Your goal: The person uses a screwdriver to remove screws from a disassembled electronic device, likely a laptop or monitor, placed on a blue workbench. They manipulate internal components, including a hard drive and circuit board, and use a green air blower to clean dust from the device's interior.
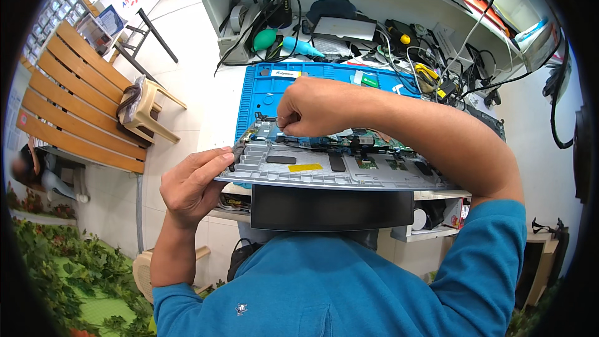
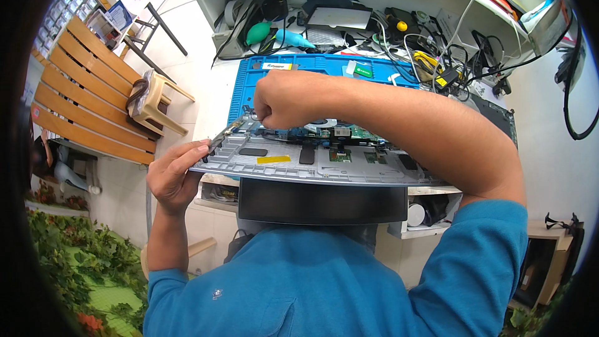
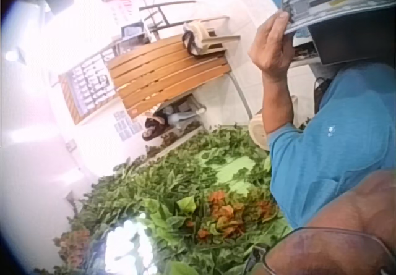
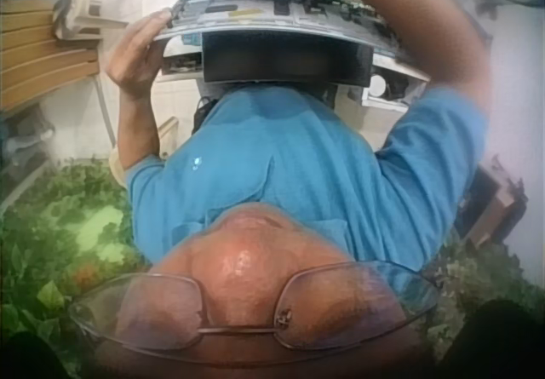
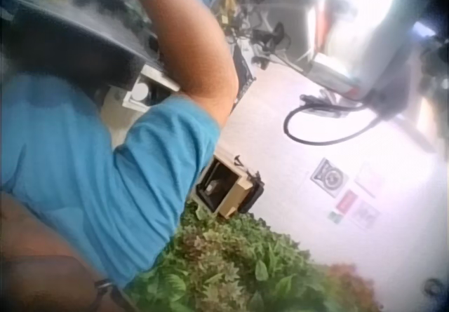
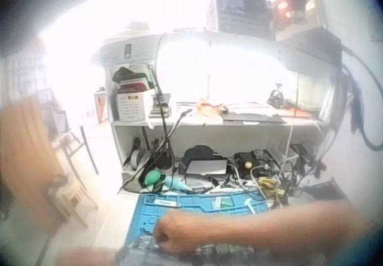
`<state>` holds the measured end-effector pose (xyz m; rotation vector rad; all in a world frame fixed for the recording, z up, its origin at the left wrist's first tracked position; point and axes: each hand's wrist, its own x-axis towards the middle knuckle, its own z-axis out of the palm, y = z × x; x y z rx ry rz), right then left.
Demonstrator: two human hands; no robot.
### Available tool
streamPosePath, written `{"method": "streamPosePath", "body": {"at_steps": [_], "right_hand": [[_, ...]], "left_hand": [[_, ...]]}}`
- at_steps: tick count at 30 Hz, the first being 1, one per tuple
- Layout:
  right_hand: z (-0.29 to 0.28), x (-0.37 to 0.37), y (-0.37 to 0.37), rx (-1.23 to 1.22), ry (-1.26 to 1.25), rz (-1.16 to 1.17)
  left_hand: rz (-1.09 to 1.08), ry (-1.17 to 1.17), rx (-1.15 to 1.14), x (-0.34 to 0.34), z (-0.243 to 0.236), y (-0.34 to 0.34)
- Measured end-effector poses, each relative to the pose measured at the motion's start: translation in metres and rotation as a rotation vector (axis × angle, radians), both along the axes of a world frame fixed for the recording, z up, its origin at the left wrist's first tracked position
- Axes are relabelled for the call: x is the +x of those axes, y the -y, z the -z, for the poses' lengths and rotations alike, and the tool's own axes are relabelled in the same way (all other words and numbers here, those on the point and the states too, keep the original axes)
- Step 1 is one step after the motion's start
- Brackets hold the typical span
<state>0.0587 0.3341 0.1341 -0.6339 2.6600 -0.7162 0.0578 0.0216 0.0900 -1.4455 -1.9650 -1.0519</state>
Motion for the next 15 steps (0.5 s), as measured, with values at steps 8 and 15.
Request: {"method": "streamPosePath", "body": {"at_steps": [8,15], "right_hand": [[-0.002,0.013,-0.015,-0.057,0.031,0.003],[-0.045,0.084,-0.102,0.101,-0.502,0.48]], "left_hand": [[-0.027,-0.03,-0.008,0.007,0.007,0.006],[-0.056,0.0,0.003,0.015,0.022,0.013]]}}
